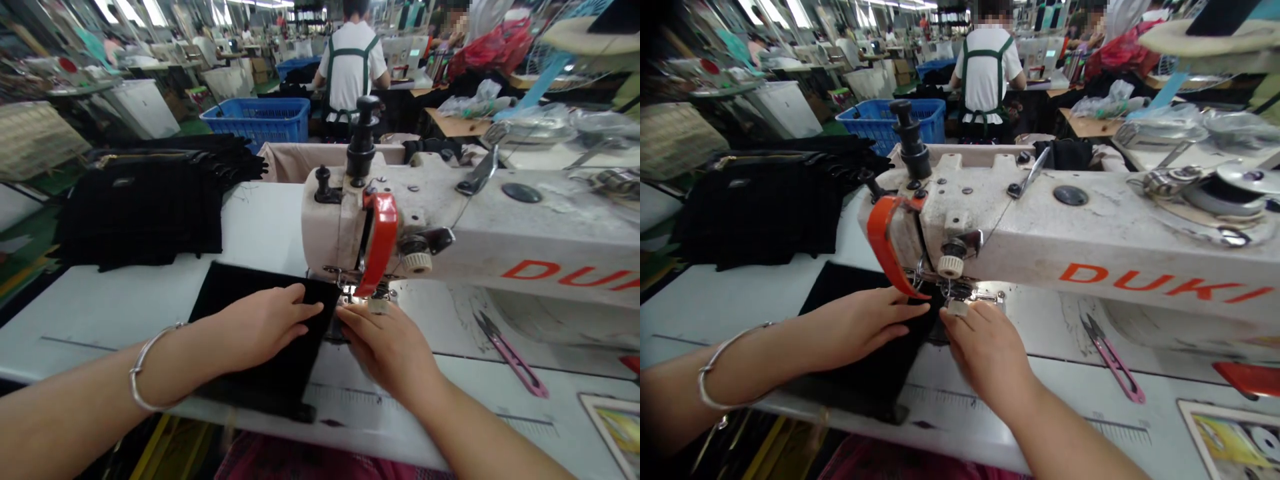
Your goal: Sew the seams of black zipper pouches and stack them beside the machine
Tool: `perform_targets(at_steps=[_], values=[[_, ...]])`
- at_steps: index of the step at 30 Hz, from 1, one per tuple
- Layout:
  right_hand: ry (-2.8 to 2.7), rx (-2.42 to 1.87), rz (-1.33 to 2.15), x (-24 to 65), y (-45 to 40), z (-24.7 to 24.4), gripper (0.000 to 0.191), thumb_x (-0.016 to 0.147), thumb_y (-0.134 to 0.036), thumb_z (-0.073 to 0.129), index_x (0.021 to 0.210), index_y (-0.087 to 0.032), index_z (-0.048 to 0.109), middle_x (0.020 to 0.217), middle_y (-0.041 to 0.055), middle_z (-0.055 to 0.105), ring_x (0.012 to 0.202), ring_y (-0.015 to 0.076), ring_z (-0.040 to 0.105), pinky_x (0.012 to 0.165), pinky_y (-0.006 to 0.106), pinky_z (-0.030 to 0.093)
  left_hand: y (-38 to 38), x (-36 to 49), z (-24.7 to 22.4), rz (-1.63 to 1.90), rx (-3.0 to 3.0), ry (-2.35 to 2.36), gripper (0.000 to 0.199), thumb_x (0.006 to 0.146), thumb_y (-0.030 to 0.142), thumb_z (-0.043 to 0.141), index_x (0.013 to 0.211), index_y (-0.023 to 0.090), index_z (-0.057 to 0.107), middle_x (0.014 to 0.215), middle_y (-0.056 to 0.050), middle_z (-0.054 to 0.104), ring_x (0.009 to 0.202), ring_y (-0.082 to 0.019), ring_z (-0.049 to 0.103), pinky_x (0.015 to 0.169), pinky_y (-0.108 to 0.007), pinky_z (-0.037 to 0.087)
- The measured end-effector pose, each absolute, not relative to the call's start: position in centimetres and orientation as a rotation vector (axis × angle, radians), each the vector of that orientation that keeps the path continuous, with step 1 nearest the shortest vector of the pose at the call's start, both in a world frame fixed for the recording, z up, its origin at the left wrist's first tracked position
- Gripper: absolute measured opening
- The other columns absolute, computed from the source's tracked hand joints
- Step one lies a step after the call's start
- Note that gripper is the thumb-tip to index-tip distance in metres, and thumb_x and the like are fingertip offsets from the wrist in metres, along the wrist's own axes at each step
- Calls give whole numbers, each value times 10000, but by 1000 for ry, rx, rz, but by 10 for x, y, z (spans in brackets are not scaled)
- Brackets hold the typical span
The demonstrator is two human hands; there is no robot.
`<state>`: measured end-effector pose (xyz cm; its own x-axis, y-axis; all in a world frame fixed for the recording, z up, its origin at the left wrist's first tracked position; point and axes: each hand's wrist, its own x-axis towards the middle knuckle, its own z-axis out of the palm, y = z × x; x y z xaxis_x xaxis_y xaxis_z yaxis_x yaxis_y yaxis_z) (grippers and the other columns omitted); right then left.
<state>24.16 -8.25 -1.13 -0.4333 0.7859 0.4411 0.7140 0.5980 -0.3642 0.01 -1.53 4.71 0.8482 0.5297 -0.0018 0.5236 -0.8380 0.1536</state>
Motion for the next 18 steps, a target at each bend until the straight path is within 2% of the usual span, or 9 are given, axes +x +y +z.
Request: perform_targets(at_steps=[2, 4, 8, 13, 18], values=[[-2265, -1167, 153, 243, -84, -11, 266, 999, -172, 522, 1247, -166, 619, 1088, 100, 696, 997, 239, 621, 862, 406, 504, -23, 3, 40, 64, 2853, 797, 294, 957, 216, 572, 1243, 186, 636, 1218, -105, 640, 1096, -243, 643, 986, -422, 541], [-2278, -1151, 140, 244, -86, -10, 272, 999, -144, 495, 1231, -172, 634, 1068, 94, 692, 955, 235, 618, 816, 391, 491, -25, 7, 28, 175, 2866, 756, 319, 985, 198, 510, 1293, 169, 587, 1295, -116, 600, 1200, -259, 580, 1041, -458, 502], [-2292, -1138, 153, 242, -91, -6, 266, 1017, -144, 438, 1084, -156, 695, 974, 77, 686, 852, 213, 598, 738, 366, 459, -25, 7, 6, 344, 2860, 646, 423, 993, 112, 423, 1415, 128, 433, 1456, -120, 484, 1391, -229, 398, 1172, -456, 371], [-2293, -1149, 200, 235, -94, -2, 244, 997, -124, 463, 1027, -135, 704, 939, 73, 669, 840, 220, 585, 726, 382, 441, -15, -1, 2, 294, 2827, 539, 426, 1011, 174, 436, 1436, 167, 430, 1481, -103, 475, 1407, -209, 394, 1205, -441, 328], [-2312, -1184, 188, 233, -90, -7, 234, 982, -135, 494, 1119, -138, 684, 958, 78, 665, 835, 239, 575, 710, 396, 433, 12, -3, 3, 286, 2858, 458, 416, 1012, 176, 440, 1427, 165, 463, 1457, -111, 505, 1398, -217, 415, 1213, -467, 297]])
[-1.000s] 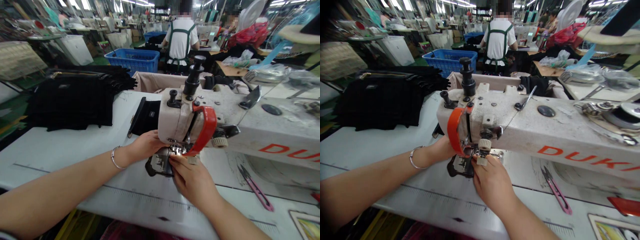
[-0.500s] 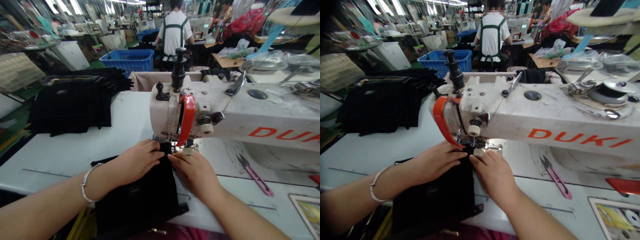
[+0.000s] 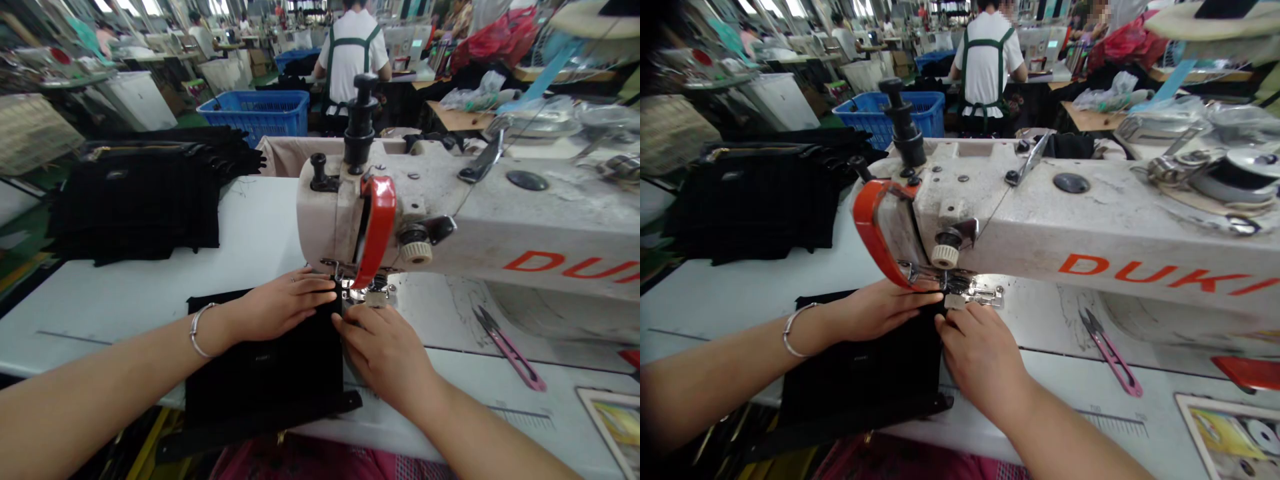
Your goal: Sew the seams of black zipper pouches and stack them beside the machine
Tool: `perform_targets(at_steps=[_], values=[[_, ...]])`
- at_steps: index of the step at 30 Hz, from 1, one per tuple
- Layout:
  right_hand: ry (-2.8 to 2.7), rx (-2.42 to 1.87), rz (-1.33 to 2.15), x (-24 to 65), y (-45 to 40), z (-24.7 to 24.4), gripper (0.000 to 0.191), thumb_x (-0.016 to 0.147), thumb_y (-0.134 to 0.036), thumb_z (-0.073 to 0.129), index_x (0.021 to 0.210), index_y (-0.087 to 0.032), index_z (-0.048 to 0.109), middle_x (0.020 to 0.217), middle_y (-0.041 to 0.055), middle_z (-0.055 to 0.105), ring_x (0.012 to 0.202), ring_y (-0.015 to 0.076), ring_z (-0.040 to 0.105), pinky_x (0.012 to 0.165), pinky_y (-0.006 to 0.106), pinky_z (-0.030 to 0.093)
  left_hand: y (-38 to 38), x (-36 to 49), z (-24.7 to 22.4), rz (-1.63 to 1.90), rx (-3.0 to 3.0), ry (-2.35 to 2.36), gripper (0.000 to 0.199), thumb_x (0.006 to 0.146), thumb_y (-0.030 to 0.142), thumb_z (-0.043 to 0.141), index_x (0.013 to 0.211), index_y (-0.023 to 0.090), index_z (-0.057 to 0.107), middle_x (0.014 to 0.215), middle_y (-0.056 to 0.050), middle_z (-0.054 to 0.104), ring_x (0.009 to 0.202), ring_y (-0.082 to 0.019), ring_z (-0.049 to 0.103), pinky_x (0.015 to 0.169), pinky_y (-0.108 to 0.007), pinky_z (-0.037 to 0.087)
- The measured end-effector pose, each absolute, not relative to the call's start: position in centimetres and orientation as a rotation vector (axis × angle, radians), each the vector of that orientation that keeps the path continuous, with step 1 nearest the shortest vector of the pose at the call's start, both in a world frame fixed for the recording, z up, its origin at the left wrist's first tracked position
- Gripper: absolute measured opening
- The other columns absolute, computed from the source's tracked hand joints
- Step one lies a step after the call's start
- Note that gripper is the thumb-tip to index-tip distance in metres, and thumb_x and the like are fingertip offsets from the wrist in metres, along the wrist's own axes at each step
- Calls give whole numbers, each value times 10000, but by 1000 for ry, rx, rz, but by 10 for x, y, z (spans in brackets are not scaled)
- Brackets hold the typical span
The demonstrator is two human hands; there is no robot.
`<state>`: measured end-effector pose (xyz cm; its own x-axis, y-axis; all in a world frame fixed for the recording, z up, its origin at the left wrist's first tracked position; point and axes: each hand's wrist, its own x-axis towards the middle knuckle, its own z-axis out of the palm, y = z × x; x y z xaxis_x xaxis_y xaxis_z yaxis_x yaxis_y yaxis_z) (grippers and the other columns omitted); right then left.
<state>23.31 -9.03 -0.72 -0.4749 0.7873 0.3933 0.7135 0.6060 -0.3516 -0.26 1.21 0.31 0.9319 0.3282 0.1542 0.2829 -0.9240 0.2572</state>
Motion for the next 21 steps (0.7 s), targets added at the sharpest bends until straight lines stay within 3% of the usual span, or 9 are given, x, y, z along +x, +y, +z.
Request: perform_targets(at_steps=[3, 7, 10, 13, 21], values=[[-2287, -1189, 243, 237, -92, -5, 274, 959, -93, 493, 1174, -125, 659, 1015, 98, 664, 890, 254, 578, 756, 410, 453, 12, -1, 14, 228, 2878, 461, 408, 1020, 193, 435, 1424, 154, 472, 1450, -114, 517, 1393, -219, 425, 1213, -460, 297], [-2197, -1147, 570, 242, -116, 6, 294, 905, -24, 500, 1111, -153, 666, 1051, 80, 653, 960, 240, 563, 838, 404, 467, -42, 2, 42, 92, 2861, 622, 423, 1001, 372, 514, 1373, 172, 533, 1450, -87, 524, 1384, -258, 438, 1198, -495, 316], [-2082, -1110, 764, 241, -143, 11, 316, 857, 22, 483, 1009, -177, 677, 1063, 62, 638, 986, 223, 546, 852, 380, 466, -96, 0, 48, 122, 2837, 671, 529, 987, 435, 519, 1409, 119, 476, 1465, -101, 504, 1370, -244, 453, 1147, -420, 416], [-2009, -1137, 813, 239, -160, 10, 347, 806, 54, 469, 959, -179, 677, 1067, 61, 628, 1021, 228, 533, 887, 395, 451, -128, -3, 35, 189, 2803, 824, 515, 1003, 389, 498, 1439, 125, 429, 1493, -92, 467, 1391, -228, 420, 1120, -388, 452], [-2028, -1151, 825, 237, -161, 7, 258, 799, 36, 485, 792, -186, 616, 963, 19, 645, 944, 212, 554, 864, 401, 444, -128, -3, 10, 223, 2842, 786, 477, 992, 226, 501, 1453, 132, 421, 1517, -90, 422, 1434, -269, 332, 1147, -485, 418]])
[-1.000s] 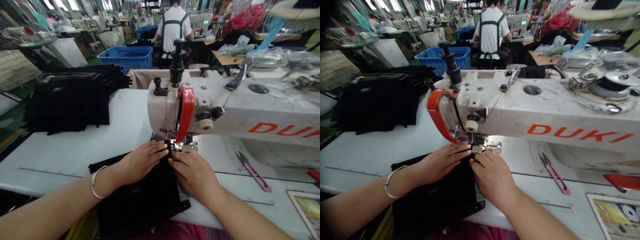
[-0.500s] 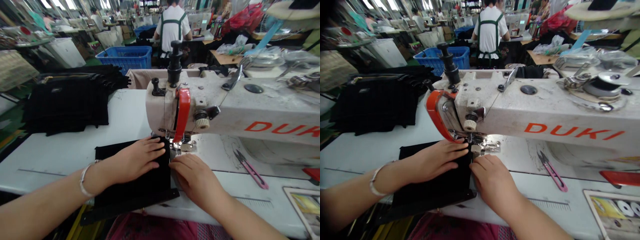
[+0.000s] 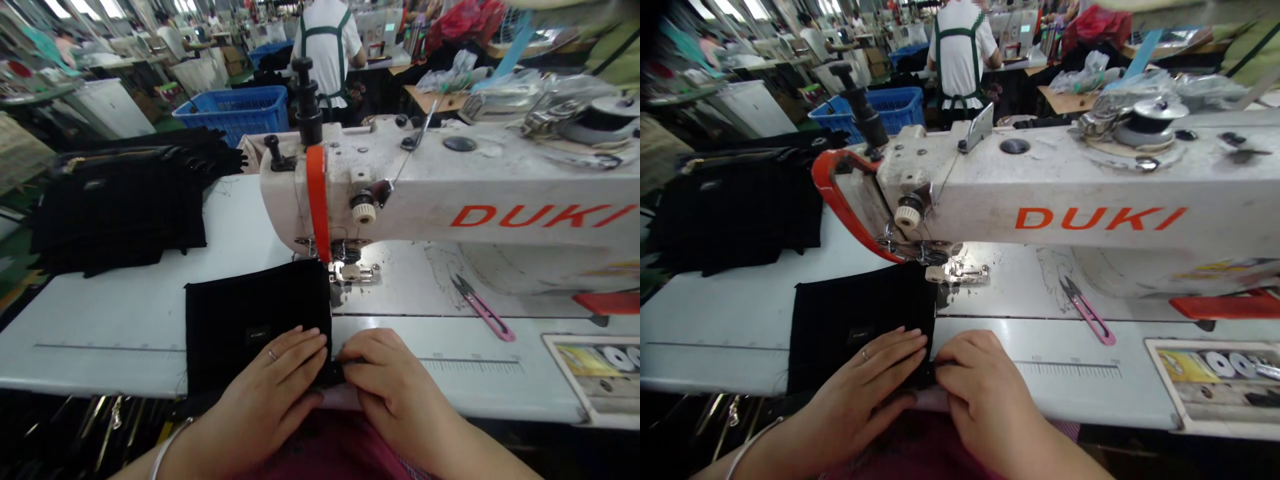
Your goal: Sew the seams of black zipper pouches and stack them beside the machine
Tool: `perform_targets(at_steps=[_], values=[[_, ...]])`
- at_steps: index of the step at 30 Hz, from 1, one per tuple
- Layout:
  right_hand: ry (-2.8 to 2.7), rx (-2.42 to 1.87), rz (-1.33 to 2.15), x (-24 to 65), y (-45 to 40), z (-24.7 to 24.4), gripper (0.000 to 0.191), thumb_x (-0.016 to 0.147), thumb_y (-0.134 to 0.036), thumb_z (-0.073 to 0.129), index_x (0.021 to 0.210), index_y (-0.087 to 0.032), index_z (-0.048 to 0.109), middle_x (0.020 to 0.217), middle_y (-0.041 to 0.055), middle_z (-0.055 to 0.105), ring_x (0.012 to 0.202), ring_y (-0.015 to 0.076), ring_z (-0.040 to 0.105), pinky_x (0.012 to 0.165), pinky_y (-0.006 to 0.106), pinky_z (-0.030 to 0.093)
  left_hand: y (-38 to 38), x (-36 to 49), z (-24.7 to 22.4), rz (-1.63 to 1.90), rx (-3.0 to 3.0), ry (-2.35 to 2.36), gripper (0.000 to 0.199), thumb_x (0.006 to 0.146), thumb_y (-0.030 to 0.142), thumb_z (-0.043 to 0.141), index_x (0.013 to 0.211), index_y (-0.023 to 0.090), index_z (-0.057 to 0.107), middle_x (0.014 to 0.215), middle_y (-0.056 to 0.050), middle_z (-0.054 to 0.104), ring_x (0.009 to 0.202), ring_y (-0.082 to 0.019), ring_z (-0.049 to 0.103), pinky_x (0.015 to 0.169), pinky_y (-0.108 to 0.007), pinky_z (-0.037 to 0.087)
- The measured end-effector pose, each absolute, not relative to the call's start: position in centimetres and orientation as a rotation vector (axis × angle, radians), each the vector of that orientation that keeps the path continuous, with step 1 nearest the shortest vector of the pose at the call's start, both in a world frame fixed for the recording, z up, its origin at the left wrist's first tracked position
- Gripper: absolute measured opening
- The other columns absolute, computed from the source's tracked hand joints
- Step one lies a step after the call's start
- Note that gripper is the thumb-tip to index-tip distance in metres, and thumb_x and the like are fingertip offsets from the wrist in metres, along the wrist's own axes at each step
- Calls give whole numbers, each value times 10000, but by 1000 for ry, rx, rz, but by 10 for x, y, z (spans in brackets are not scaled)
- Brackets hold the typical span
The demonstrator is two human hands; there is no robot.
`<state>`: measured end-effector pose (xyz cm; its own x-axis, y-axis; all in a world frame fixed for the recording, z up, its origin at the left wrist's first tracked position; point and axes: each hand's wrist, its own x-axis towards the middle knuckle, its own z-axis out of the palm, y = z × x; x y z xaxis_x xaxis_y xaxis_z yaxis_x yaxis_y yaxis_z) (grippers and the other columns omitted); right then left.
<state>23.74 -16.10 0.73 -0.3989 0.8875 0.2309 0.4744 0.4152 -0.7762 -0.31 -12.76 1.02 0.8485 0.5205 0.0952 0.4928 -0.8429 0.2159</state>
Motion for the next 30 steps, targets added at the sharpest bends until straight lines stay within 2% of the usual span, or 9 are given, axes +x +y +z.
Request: perform_targets(at_steps=[3, 7, 9, 15, 22, 30], values=[[-2011, -1145, 758, 237, -161, 4, 276, 843, 20, 448, 889, -179, 632, 979, 43, 659, 947, 212, 574, 854, 387, 475, -128, -1, 12, 224, 2876, 768, 466, 980, 213, 513, 1432, 119, 451, 1494, -108, 448, 1413, -282, 365, 1134, -491, 436], [-2144, -1125, 502, 237, -158, -5, 426, 886, 21, 408, 1243, -138, 579, 1294, 99, 605, 1171, 246, 535, 959, 429, 477, -129, 3, 13, 255, 2888, 783, 429, 968, 226, 530, 1378, 101, 508, 1447, -134, 500, 1381, -289, 416, 1120, -489, 457], [-2237, -1094, 449, 237, -154, -7, 490, 877, 31, 412, 1318, -141, 541, 1351, 86, 580, 1201, 243, 527, 981, 437, 474, -127, 5, 13, 277, 2894, 795, 425, 966, 241, 537, 1363, 87, 518, 1429, -145, 517, 1372, -291, 430, 1119, -490, 458], [-2277, -1084, 356, 239, -138, -2, 414, 889, 7, 450, 1259, -117, 591, 1257, 91, 640, 1112, 252, 573, 939, 447, 517, -106, 9, 12, 339, 2876, 778, 411, 976, 268, 536, 1350, 97, 524, 1385, -147, 561, 1348, -277, 465, 1127, -494, 448], [-2383, -1136, 382, 242, -109, 6, 438, 835, 17, 525, 1239, -125, 615, 1223, 100, 655, 1084, 259, 588, 965, 465, 519, -74, 11, 11, 405, 2816, 758, 351, 966, 239, 534, 1300, 135, 558, 1346, -110, 593, 1306, -243, 507, 1140, -463, 429], [-2460, -1233, 341, 244, -83, 5, 456, 817, 13, 498, 1237, -121, 616, 1214, 119, 635, 1089, 286, 577, 958, 485, 509, -41, 19, 11, 441, 2842, 722, 287, 956, 253, 539, 1217, 142, 580, 1313, -107, 600, 1275, -234, 523, 1127, -437, 428]])
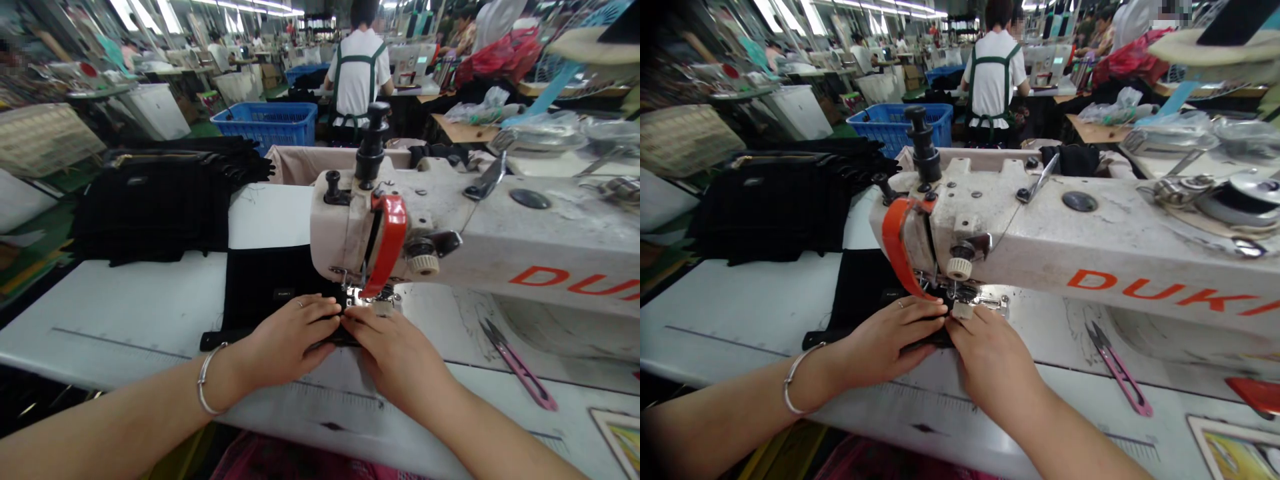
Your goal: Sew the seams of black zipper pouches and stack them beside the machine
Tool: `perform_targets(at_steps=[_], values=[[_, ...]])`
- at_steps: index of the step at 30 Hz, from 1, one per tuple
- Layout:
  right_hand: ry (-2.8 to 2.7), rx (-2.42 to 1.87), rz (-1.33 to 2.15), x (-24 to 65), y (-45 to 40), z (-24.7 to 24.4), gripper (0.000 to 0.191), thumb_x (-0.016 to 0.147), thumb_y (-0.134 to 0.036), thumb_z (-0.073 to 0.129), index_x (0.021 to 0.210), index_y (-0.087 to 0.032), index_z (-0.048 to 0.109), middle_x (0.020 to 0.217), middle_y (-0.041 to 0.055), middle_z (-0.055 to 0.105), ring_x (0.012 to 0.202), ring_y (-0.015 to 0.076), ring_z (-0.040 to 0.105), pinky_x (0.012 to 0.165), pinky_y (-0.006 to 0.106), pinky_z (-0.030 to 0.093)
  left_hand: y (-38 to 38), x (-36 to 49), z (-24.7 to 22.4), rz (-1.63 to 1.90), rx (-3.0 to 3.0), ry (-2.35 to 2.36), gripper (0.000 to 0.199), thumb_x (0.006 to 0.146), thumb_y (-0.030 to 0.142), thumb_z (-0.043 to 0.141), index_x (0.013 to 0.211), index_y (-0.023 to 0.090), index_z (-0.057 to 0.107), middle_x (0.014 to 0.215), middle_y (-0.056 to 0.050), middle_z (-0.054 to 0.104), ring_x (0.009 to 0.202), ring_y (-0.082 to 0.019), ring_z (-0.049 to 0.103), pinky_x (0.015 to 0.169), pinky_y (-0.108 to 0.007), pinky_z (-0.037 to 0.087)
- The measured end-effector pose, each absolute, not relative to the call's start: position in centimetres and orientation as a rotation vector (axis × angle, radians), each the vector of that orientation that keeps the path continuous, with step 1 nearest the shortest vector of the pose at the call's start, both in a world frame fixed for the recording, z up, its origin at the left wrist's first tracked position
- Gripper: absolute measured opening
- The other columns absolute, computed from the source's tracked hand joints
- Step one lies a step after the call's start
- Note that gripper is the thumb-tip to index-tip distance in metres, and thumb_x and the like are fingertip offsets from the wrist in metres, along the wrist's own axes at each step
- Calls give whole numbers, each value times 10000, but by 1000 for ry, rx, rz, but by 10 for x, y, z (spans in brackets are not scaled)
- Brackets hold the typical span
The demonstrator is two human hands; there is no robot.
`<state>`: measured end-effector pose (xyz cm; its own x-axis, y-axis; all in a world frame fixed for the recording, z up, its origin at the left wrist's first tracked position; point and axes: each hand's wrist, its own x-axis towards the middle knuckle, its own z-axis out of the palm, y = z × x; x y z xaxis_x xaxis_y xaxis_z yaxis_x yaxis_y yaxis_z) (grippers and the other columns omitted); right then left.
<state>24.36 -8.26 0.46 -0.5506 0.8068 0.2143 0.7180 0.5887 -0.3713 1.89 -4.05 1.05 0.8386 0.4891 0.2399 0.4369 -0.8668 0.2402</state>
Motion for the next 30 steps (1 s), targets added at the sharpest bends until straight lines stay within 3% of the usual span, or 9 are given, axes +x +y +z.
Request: perform_targets(at_steps=[15, 20, 24, 30], values=[[-2336, -1313, 343, 244, -78, -6, 382, 845, -50, 503, 1190, -151, 634, 1082, 130, 629, 1081, 303, 554, 913, 484, 497, -26, 21, 7, 538, 2918, 701, 276, 987, 278, 525, 1209, 126, 587, 1281, -125, 618, 1224, -231, 569, 1091, -427, 463], [-2144, -1245, 237, 253, -77, 1, 252, 866, -67, 469, 1015, -150, 654, 956, 115, 620, 925, 266, 554, 794, 414, 497, -12, 11, 3, 538, 3031, 521, 264, 1015, 256, 502, 1228, 124, 582, 1222, -98, 674, 1203, -216, 594, 1059, -424, 491], [-2136, -1367, 102, 257, -71, 5, 144, 925, -155, 498, 892, -159, 638, 880, 95, 611, 868, 257, 531, 772, 390, 449, 5, -7, 3, 582, 2887, 436, 239, 991, 167, 541, 1222, 171, 603, 1210, -56, 690, 1136, -166, 635, 1019, -345, 520], [-2283, -1517, 21, 255, -71, 2, 320, 961, -309, 564, 667, -186, 587, 678, 52, 576, 737, 243, 515, 711, 390, 389, -3, -4, 4, 642, 2610, 625, 164, 964, 156, 584, 1100, 192, 666, 1129, -38, 721, 1063, -150, 667, 987, -323, 537]])
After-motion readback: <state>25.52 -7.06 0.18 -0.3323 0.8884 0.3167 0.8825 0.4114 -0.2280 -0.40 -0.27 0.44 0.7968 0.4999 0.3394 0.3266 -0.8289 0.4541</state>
